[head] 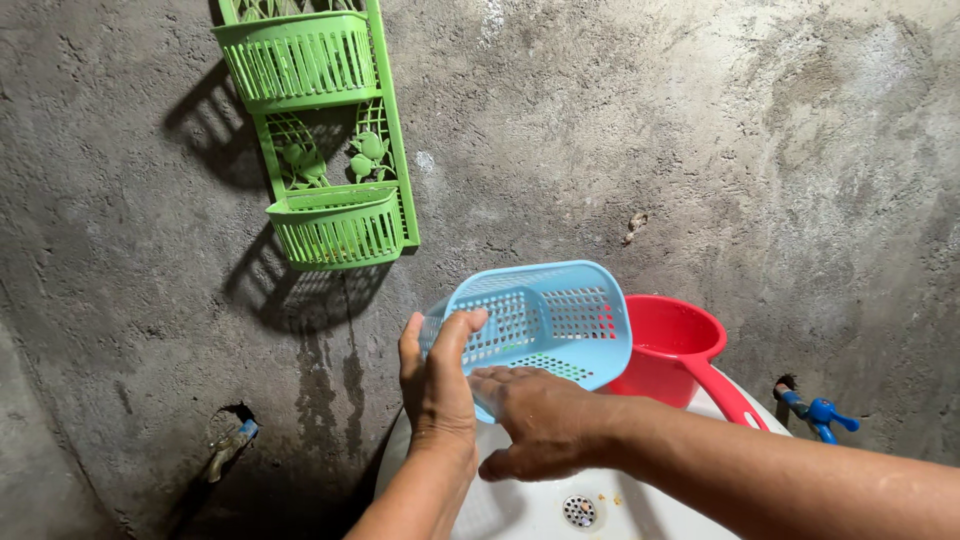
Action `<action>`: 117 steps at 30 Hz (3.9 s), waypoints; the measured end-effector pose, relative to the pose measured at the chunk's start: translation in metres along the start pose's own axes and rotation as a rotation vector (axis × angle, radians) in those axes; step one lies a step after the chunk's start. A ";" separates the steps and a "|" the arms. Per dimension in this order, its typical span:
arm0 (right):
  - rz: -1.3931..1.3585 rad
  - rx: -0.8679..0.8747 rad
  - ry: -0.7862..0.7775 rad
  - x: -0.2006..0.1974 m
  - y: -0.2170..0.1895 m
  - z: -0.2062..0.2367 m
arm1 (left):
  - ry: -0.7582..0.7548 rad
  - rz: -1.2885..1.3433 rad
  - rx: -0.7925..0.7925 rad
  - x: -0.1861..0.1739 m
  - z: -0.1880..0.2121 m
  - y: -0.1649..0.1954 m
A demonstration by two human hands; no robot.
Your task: The person scrubs a blue perforated plastic basket with a green brush over a bathroom sink, turning it to clean different sides. They then rinse the basket by pouring water over it with a red plastic scoop and set it in the sink.
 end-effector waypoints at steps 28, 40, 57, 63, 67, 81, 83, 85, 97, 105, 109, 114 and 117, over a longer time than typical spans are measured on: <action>-1.517 0.514 0.441 -0.040 0.177 0.027 | -0.336 -0.515 -0.508 0.006 -0.061 -0.038; -1.715 1.029 0.650 -0.026 0.267 0.031 | -0.326 -0.313 -0.754 0.008 -0.071 -0.077; -2.021 1.405 0.621 0.022 0.296 0.017 | -0.225 -0.357 -0.797 0.008 -0.084 -0.089; -2.039 1.385 0.580 0.026 0.296 0.016 | -0.221 -0.377 -0.793 0.009 -0.085 -0.092; -2.067 1.256 0.463 0.023 0.294 0.010 | -0.189 -0.395 -0.805 0.002 -0.082 -0.096; -1.492 0.552 -0.223 -0.057 0.159 -0.068 | -0.422 -0.647 -0.778 0.015 -0.081 -0.118; -1.407 0.496 -0.225 -0.065 0.143 -0.068 | -0.432 -0.650 -0.776 0.021 -0.080 -0.122; -1.405 0.391 -0.227 -0.070 0.135 -0.069 | -0.443 -0.662 -0.771 0.026 -0.080 -0.125; -0.688 0.564 0.155 -0.040 0.204 -0.042 | -0.496 -0.727 -0.696 0.036 -0.075 -0.114; -0.124 0.398 0.097 -0.019 0.191 -0.041 | -0.492 -0.473 -0.670 0.031 -0.087 -0.098; -0.027 0.256 0.244 -0.028 0.180 -0.041 | -0.270 -0.317 -0.535 0.022 -0.096 -0.098; -0.082 0.325 0.399 -0.037 0.174 -0.035 | 0.039 -0.423 -0.334 -0.001 -0.106 -0.104; -0.091 0.311 0.504 -0.045 0.168 -0.032 | -0.082 -0.378 -0.429 0.005 -0.105 -0.127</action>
Point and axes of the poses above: each hand's wrist, its own z-axis away from the middle knuckle, its own x-axis out of the palm, y = z × x, the point moved 6 cm from there along -z, towards the middle knuckle, and after that the axes turned 2 degrees about -z, right-handed, at the moved point
